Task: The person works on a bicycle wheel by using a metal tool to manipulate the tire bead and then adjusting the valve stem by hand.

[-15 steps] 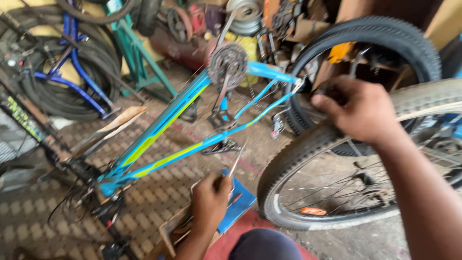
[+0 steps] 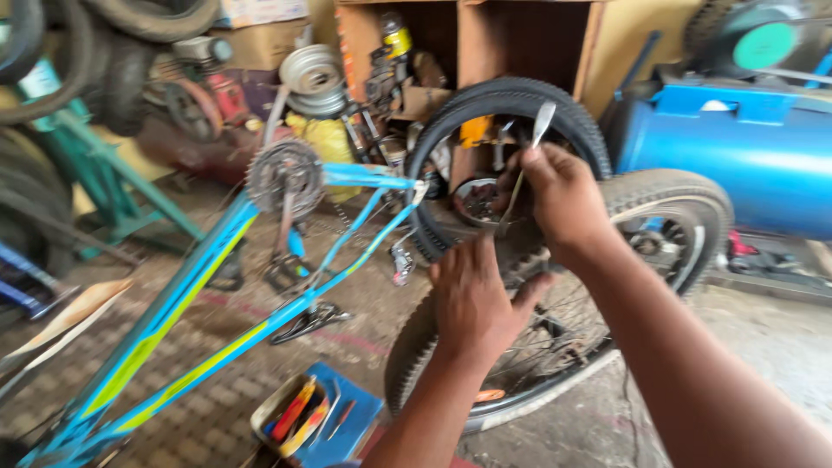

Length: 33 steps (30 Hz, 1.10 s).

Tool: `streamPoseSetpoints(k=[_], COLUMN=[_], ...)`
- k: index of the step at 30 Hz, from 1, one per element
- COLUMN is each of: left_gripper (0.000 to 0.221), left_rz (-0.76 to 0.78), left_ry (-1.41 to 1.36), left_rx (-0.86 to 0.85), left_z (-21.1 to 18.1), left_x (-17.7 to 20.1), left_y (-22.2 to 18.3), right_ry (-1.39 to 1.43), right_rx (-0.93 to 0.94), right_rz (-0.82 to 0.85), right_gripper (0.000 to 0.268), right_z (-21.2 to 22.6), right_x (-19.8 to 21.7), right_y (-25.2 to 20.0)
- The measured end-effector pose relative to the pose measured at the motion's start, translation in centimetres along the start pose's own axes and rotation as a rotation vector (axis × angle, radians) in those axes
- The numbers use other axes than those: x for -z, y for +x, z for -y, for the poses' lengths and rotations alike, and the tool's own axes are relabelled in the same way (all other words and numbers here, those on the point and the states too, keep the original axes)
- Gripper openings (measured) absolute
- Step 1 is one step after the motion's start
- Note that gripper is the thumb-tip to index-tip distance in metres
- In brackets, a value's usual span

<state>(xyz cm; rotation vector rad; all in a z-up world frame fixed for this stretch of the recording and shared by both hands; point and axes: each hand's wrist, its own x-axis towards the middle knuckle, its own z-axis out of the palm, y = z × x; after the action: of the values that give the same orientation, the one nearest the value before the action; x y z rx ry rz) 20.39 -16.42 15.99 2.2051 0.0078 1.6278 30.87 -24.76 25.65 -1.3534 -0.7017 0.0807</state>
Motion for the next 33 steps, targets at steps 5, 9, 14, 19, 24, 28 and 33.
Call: streamPoseSetpoints(k=[5, 9, 14, 19, 24, 28, 33], left_gripper=[0.087, 0.069, 0.064, 0.073, 0.088, 0.075, 0.066], left_rz=[0.170, 0.206, 0.434, 0.384, 0.323, 0.835, 1.009], left_ry=[0.271, 0.150, 0.052, -0.098, 0.069, 0.225, 0.187], left_rx=[0.105, 0.143, 0.238, 0.054, -0.156, 0.061, 0.149], left_z=[2.1, 3.3, 4.2, 2.7, -2.6, -3.0, -1.1], left_x=[-1.2, -0.5, 0.8, 2.0, -1.2, -3.4, -4.4], left_y=[0.6, 1.0, 1.6, 2.9, 5.8, 8.7, 10.6], right_ry=[-0.292, -1.288, -1.203, -1.236, -1.317, -1.103, -1.097], right_rx=[0.188, 0.208, -0.114, 0.589, 0.344, 0.187, 0.237], right_rz=[-0.025, -0.059, -0.073, -0.238, -0.207, -0.196, -0.182], right_gripper=[0.030, 0.027, 0.027, 0.017, 0.019, 0.020, 0.019], right_z=[3.1, 4.1, 0.9, -0.6, 0.8, 1.5, 4.3], right_x=[6.9, 10.9, 12.1, 11.2, 10.2, 11.1, 14.7], right_y=[-0.2, 0.4, -0.5, -3.3, -2.5, -1.9, -4.0])
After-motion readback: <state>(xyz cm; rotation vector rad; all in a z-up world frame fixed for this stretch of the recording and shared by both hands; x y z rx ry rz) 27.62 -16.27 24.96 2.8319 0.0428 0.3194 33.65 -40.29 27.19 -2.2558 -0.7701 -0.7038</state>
